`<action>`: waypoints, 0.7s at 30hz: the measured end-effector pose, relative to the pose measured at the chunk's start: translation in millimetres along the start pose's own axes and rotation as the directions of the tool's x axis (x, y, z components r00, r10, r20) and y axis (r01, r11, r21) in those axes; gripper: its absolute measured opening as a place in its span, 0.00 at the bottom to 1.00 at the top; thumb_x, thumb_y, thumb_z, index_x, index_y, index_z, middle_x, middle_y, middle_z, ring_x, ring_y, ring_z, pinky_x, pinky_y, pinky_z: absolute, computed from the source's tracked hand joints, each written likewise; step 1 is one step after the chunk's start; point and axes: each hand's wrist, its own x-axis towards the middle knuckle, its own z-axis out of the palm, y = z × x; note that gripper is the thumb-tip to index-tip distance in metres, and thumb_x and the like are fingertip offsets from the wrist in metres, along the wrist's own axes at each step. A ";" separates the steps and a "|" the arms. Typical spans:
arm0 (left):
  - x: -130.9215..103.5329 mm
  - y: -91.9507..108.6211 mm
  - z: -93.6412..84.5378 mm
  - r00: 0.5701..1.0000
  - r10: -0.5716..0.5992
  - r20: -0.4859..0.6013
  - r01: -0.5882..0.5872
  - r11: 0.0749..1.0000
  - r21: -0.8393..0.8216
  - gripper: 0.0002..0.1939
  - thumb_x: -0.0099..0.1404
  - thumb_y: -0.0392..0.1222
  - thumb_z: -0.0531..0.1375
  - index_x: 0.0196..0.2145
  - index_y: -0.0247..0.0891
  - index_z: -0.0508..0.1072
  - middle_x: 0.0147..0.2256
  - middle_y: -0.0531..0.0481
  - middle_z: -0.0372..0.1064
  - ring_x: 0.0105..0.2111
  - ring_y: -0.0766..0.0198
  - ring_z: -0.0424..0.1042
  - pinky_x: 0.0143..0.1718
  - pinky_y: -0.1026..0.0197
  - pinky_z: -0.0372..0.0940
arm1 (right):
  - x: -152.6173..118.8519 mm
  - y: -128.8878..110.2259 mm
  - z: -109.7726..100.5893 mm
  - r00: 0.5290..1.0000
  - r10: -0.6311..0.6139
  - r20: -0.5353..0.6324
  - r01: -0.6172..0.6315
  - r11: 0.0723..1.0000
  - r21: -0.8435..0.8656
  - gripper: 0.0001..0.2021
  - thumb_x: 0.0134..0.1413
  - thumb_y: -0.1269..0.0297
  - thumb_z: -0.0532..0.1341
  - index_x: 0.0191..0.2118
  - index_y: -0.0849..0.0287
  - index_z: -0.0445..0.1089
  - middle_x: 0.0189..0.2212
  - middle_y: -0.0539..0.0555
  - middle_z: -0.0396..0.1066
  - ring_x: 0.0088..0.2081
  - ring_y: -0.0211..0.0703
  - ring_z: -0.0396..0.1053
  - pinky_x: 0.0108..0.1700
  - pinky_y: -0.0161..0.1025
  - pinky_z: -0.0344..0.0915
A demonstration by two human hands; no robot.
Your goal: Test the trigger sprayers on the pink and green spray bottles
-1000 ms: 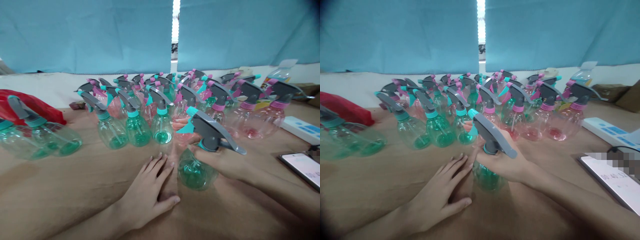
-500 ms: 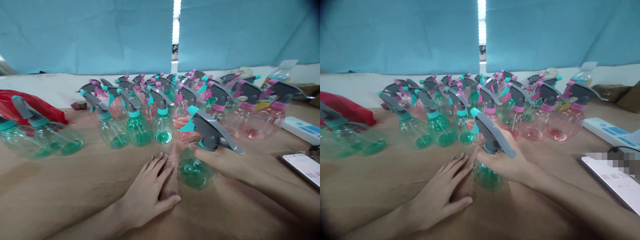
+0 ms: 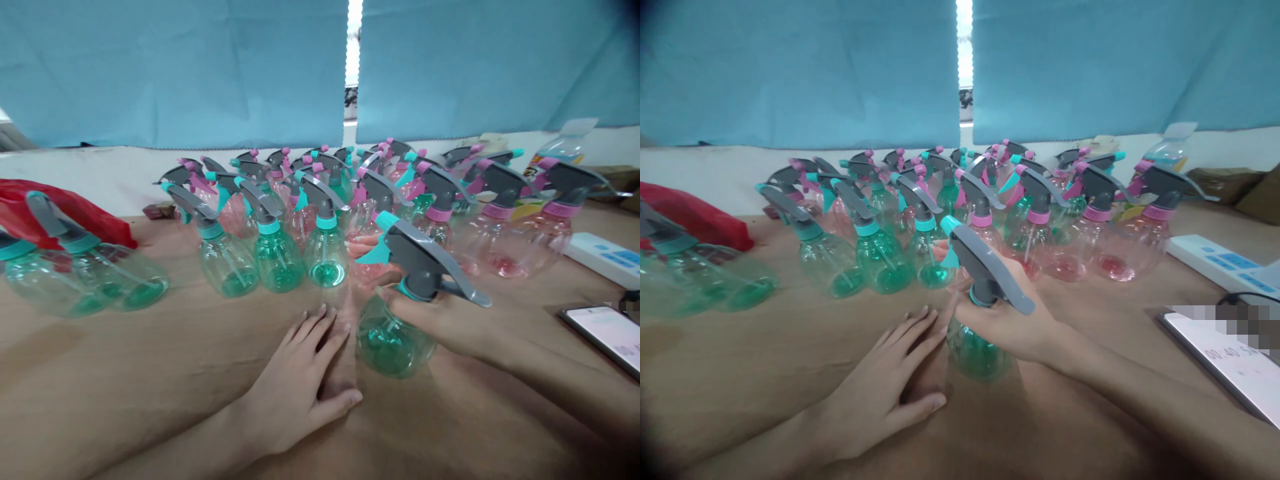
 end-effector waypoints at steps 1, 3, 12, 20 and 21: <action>0.1 0.1 -0.1 1.000 0.001 0.000 -0.001 1.000 -0.003 0.37 0.66 0.60 0.54 0.64 0.37 0.52 0.65 0.40 0.44 0.65 0.47 0.42 0.61 0.42 0.45 | 0.1 0.0 -0.4 1.000 0.000 0.007 0.000 1.000 -0.004 0.16 0.47 0.69 0.54 0.43 0.54 0.69 0.25 0.49 0.70 0.26 0.43 0.68 0.27 0.38 0.64; 0.2 0.5 -0.6 1.000 0.001 0.007 -0.001 1.000 -0.005 0.37 0.66 0.60 0.54 0.64 0.36 0.52 0.65 0.39 0.44 0.65 0.47 0.42 0.61 0.42 0.45 | 0.7 -0.1 -1.4 1.000 0.002 0.021 -0.002 1.000 -0.001 0.18 0.46 0.70 0.54 0.45 0.54 0.69 0.25 0.48 0.70 0.27 0.43 0.69 0.28 0.38 0.65; 0.5 0.8 -1.8 1.000 -0.006 0.021 0.006 1.000 0.001 0.37 0.67 0.60 0.53 0.65 0.36 0.51 0.66 0.40 0.43 0.65 0.48 0.41 0.61 0.41 0.45 | 4.8 0.0 -4.6 0.996 -0.063 0.061 0.059 0.997 0.057 0.14 0.40 0.71 0.54 0.34 0.51 0.72 0.26 0.47 0.74 0.30 0.41 0.73 0.33 0.38 0.71; 0.3 0.2 -0.5 1.000 -0.010 0.012 0.010 1.000 -0.028 0.37 0.66 0.59 0.55 0.64 0.38 0.52 0.65 0.40 0.45 0.64 0.46 0.43 0.60 0.41 0.46 | 2.9 -2.6 -7.2 0.998 -0.057 0.037 0.055 0.996 0.067 0.09 0.39 0.70 0.55 0.30 0.51 0.67 0.27 0.47 0.74 0.28 0.42 0.73 0.27 0.37 0.69; 0.1 -0.1 -0.3 1.000 -0.009 0.014 0.009 1.000 -0.028 0.37 0.66 0.59 0.55 0.64 0.37 0.52 0.65 0.40 0.45 0.64 0.46 0.43 0.60 0.41 0.46 | 2.3 -3.0 -7.5 0.998 -0.055 0.027 0.053 0.996 0.075 0.09 0.39 0.71 0.55 0.30 0.51 0.66 0.28 0.47 0.74 0.27 0.42 0.72 0.25 0.36 0.68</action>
